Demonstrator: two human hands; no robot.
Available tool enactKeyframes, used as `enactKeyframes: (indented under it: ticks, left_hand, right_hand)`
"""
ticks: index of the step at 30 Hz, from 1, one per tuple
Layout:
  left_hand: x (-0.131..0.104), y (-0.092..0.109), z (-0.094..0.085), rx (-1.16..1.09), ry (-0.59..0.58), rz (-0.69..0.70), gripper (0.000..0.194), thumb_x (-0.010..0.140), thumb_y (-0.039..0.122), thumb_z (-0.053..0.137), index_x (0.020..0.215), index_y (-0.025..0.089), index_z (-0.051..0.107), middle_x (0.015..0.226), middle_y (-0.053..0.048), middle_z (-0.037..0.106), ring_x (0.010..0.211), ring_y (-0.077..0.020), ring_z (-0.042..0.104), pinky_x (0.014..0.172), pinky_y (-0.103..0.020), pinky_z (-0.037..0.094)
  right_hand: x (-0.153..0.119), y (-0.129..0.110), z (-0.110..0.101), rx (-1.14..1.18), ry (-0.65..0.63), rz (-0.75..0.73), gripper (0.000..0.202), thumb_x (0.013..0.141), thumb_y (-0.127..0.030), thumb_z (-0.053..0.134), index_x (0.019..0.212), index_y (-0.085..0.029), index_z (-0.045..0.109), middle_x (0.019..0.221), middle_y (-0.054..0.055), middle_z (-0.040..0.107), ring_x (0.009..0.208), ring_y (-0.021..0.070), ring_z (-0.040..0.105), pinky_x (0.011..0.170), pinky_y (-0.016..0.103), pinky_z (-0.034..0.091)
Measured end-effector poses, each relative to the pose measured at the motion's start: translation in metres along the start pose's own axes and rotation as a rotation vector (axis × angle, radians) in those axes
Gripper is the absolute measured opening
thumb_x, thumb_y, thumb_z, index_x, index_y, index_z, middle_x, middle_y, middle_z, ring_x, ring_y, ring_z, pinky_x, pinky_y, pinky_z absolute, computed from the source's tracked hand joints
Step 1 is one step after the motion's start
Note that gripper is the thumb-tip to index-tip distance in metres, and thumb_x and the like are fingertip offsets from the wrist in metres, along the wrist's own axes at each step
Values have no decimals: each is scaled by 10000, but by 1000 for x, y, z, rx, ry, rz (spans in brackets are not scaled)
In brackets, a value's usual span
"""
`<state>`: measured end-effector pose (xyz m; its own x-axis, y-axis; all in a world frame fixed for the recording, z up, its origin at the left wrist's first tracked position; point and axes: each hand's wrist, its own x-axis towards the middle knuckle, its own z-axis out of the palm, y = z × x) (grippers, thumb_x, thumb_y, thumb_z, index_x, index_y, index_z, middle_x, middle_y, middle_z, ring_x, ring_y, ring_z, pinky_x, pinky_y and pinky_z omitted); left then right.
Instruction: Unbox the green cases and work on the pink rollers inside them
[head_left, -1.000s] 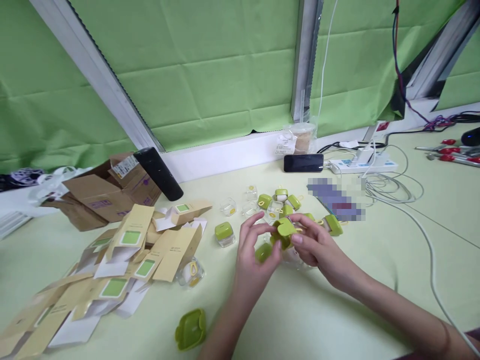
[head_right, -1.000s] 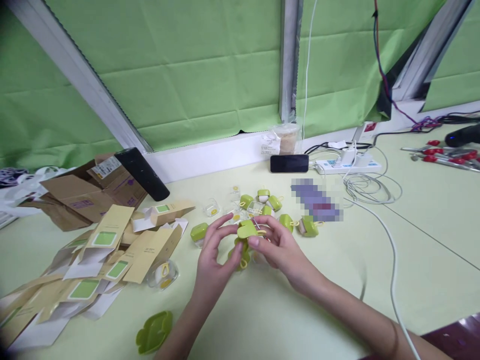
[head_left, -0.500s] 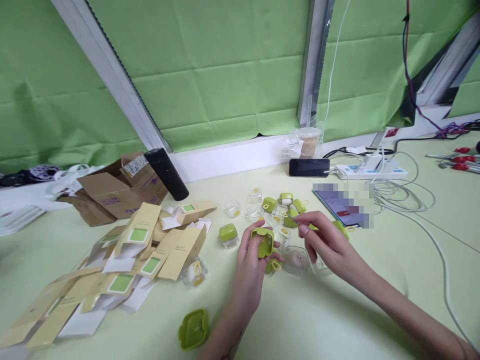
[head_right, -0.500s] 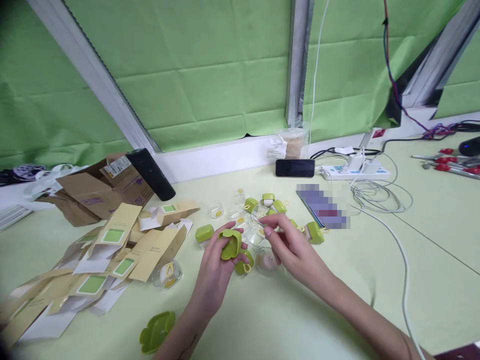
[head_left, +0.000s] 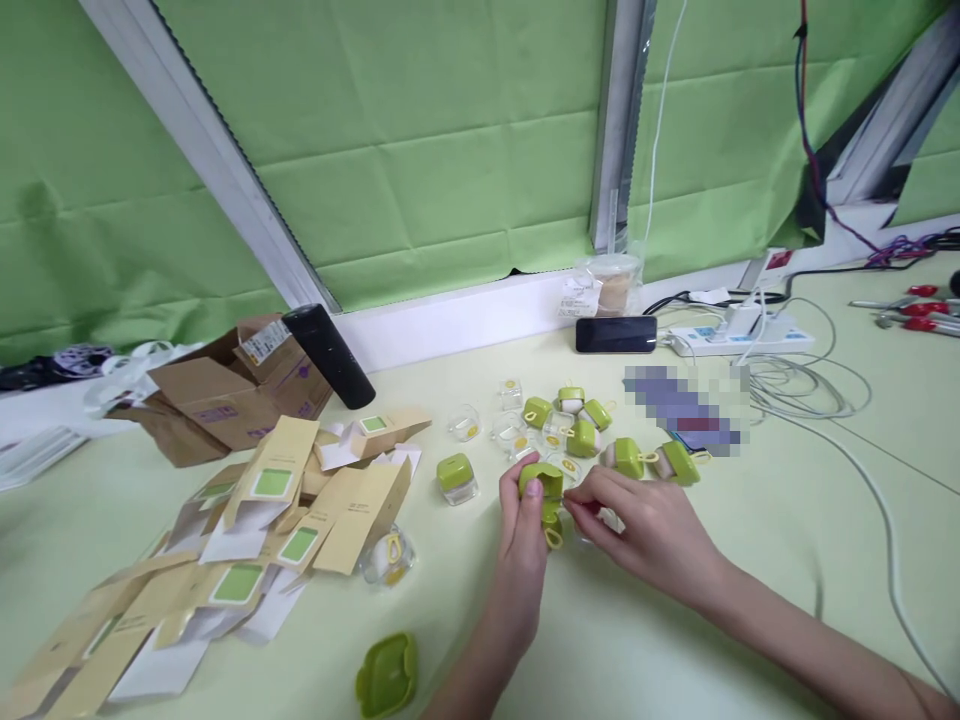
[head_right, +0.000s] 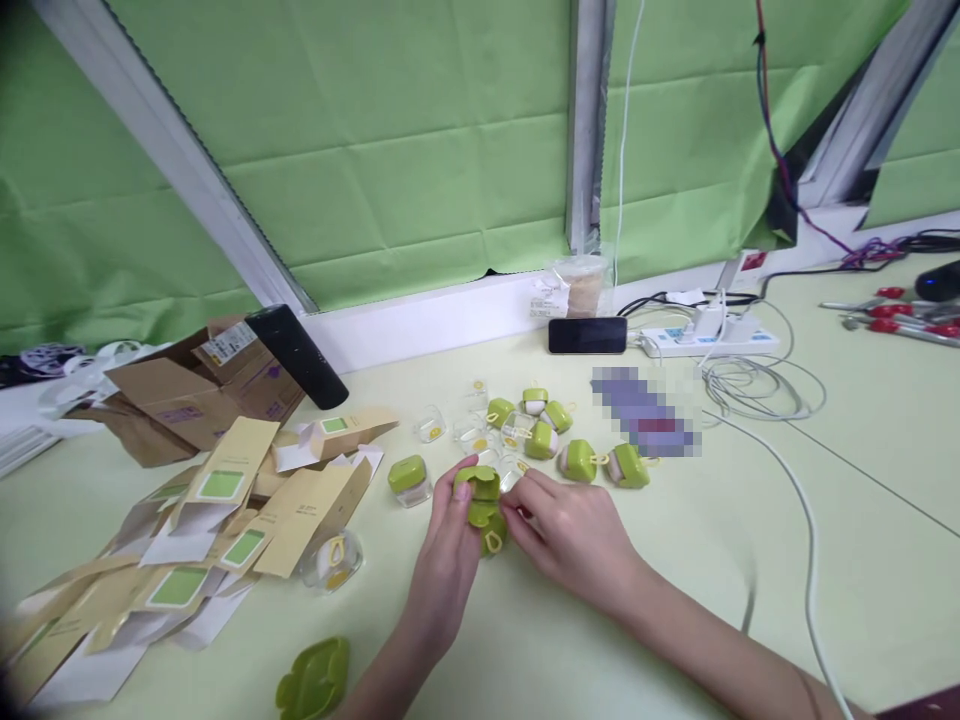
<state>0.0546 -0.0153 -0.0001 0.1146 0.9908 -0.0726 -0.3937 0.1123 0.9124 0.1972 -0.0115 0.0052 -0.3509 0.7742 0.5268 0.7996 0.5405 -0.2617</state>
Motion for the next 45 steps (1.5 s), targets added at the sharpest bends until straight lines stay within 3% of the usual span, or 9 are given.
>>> enactKeyframes:
  ticks: [7,11,14,20,26,31,36,40,45]
  left_hand:
    - [8,14,6,-305,-6,-47,243,876,368,501,1056,211,546,976,-35,627,898,-154,598,793,-269,460]
    - [10,21,3,-397,112,-159,266,824,420,561,962,193,558,783,0,597,624,-115,583,585,-228,465]
    - [9,24,0,-437,98,-300,283,792,433,609,955,219,522,731,13,587,501,-90,534,445,-183,388]
    - [10,22,-3,-576,-41,-414,244,834,428,543,824,189,493,709,12,577,394,-54,450,327,-153,282]
    - [9,19,-1,-464,11,-420,250,825,427,580,824,187,506,732,15,605,415,-51,497,352,-141,368]
    - [6,19,3,-411,-50,-307,291,900,391,476,1013,136,557,832,-52,632,680,-122,627,635,-236,545]
    - [4,14,3,-389,-114,-241,215,895,359,493,1043,204,501,831,-23,590,643,-106,558,500,-194,455]
    - [1,7,1,-241,-151,-173,327,846,513,503,1010,231,479,782,-1,558,626,-111,499,507,-211,394]
    - [0,8,5,-155,-88,-69,430,798,541,563,1067,218,471,817,2,532,678,-115,456,600,-238,375]
  right_hand:
    - [4,1,-8,481,-47,250,122,913,-300,448,852,-221,520,706,5,608,517,126,505,483,249,337]
    - [12,10,-20,927,11,399,207,920,-416,435,853,-235,509,690,-21,505,572,125,474,532,246,391]
    - [13,12,-21,1043,59,428,237,906,-457,457,837,-236,509,688,-27,471,639,134,468,593,251,396]
    - [8,4,-15,997,-105,467,274,927,-455,407,853,-231,546,725,-12,467,691,151,464,637,270,400]
    - [7,2,-19,871,-83,379,272,937,-430,388,848,-234,554,798,10,495,785,181,495,713,295,422]
    - [2,-1,-13,786,-104,356,258,953,-412,348,912,-237,533,824,19,530,785,184,507,710,297,424]
    - [0,2,-4,783,-208,347,251,920,-436,435,901,-223,565,642,-16,489,595,156,471,559,278,391]
    - [2,2,-3,813,-107,320,261,919,-399,455,786,-218,590,707,15,587,667,170,542,632,300,424]
    - [1,1,-6,818,-55,416,198,855,-408,565,873,-220,625,663,-4,585,488,125,472,455,261,374]
